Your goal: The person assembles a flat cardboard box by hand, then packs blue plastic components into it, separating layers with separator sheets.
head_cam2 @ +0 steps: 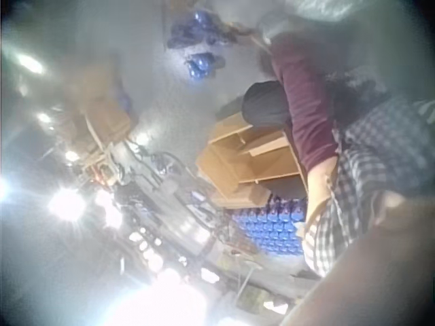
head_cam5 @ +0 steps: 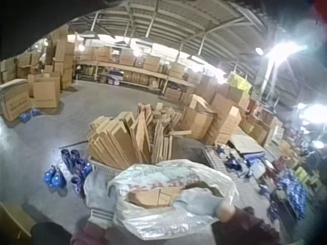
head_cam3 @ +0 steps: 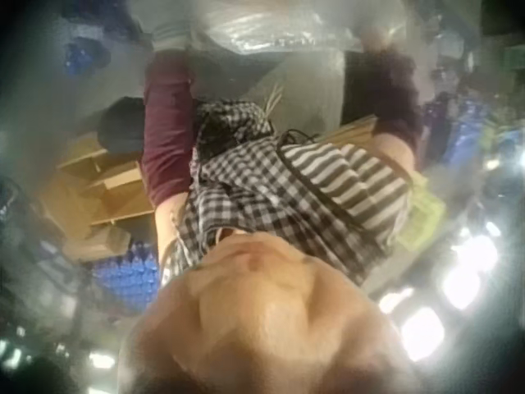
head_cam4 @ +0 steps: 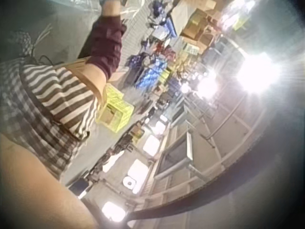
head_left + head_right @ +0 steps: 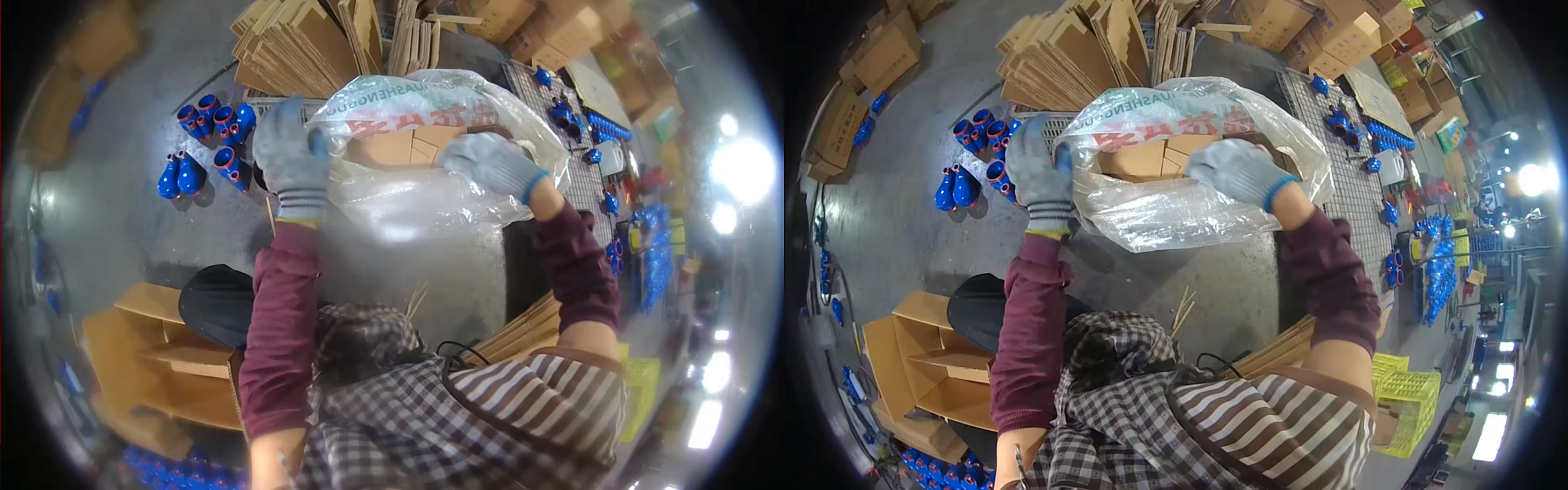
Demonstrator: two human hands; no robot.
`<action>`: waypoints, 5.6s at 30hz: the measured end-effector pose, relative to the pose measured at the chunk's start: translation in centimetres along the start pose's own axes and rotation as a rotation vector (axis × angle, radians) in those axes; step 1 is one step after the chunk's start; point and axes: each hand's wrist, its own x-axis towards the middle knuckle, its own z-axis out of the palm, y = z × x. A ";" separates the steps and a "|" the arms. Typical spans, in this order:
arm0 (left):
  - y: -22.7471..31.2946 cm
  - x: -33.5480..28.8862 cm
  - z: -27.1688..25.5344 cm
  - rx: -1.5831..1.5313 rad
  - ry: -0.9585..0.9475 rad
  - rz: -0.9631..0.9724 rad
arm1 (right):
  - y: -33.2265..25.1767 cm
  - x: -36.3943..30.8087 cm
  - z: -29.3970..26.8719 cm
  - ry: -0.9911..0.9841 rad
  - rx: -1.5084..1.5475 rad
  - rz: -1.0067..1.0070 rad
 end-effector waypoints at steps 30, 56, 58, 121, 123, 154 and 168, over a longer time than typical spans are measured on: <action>10.4 -0.8 -10.6 -0.628 -0.981 0.263 | 3.2 0.3 5.9 -0.071 -0.303 -0.144; 15.8 -3.9 -15.4 -1.436 -0.662 -0.641 | -12.5 -10.1 4.7 0.582 0.103 0.045; 15.1 -3.0 -17.7 -1.445 -0.433 -0.735 | -14.5 -9.1 4.0 0.567 0.277 0.083; -23.4 -37.9 -41.8 -0.905 1.119 -1.209 | -54.7 4.8 43.6 -0.908 -0.539 -1.014; -24.0 -36.4 -41.4 -0.782 1.206 -1.310 | -54.4 6.4 39.8 -0.910 -0.446 -1.046; -24.0 -31.3 -39.9 -0.577 1.116 -1.438 | -28.8 46.2 39.9 -0.655 1.327 0.647; -23.1 -29.4 -37.9 -0.590 0.453 -1.078 | -41.3 29.2 20.4 -0.852 1.387 -0.421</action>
